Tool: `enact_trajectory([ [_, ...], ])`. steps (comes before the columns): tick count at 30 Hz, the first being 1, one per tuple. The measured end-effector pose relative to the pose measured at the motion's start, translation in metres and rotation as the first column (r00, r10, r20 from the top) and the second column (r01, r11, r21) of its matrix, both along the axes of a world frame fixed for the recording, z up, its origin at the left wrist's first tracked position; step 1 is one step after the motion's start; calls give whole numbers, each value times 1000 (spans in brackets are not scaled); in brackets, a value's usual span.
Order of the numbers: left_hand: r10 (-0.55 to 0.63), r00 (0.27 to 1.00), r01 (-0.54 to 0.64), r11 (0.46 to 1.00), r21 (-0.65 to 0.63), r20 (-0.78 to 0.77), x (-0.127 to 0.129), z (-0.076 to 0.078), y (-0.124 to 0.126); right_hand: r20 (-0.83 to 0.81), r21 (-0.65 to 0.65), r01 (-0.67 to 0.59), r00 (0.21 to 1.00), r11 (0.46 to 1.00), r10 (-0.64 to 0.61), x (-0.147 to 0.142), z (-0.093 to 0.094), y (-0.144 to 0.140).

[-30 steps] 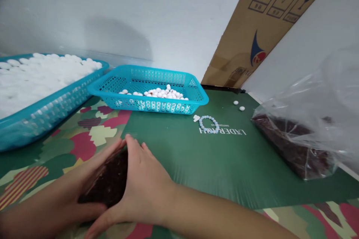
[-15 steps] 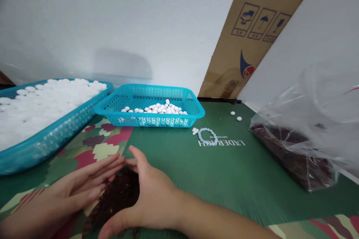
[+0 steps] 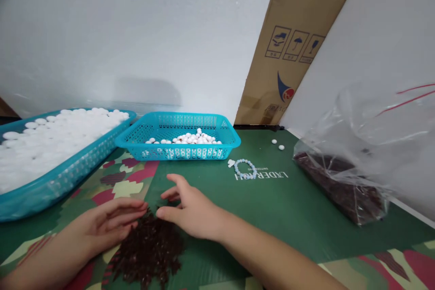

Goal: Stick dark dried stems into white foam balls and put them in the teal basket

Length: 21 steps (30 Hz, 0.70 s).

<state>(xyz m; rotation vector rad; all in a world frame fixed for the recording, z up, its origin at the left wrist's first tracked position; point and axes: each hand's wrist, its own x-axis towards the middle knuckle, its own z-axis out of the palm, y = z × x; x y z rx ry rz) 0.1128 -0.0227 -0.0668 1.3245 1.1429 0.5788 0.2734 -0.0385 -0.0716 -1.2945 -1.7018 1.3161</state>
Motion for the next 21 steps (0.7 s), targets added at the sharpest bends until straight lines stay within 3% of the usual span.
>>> enact_trajectory([
  [6,-11,998,15,997,76,-59,0,2,-1,17,7,11,1000,1000,-11,0,0,7],
  [12,15,1000,-12,984,178,-15,-6,-1,3,118,111,154,979,982,-167,1,-5,6],
  [16,68,998,-61,950,305,-12,-10,2,4,178,181,171,963,969,-203,0,-7,4],
  [21,-32,930,193,891,412,-366,-8,4,7,229,223,115,959,968,-167,-6,-6,9],
])
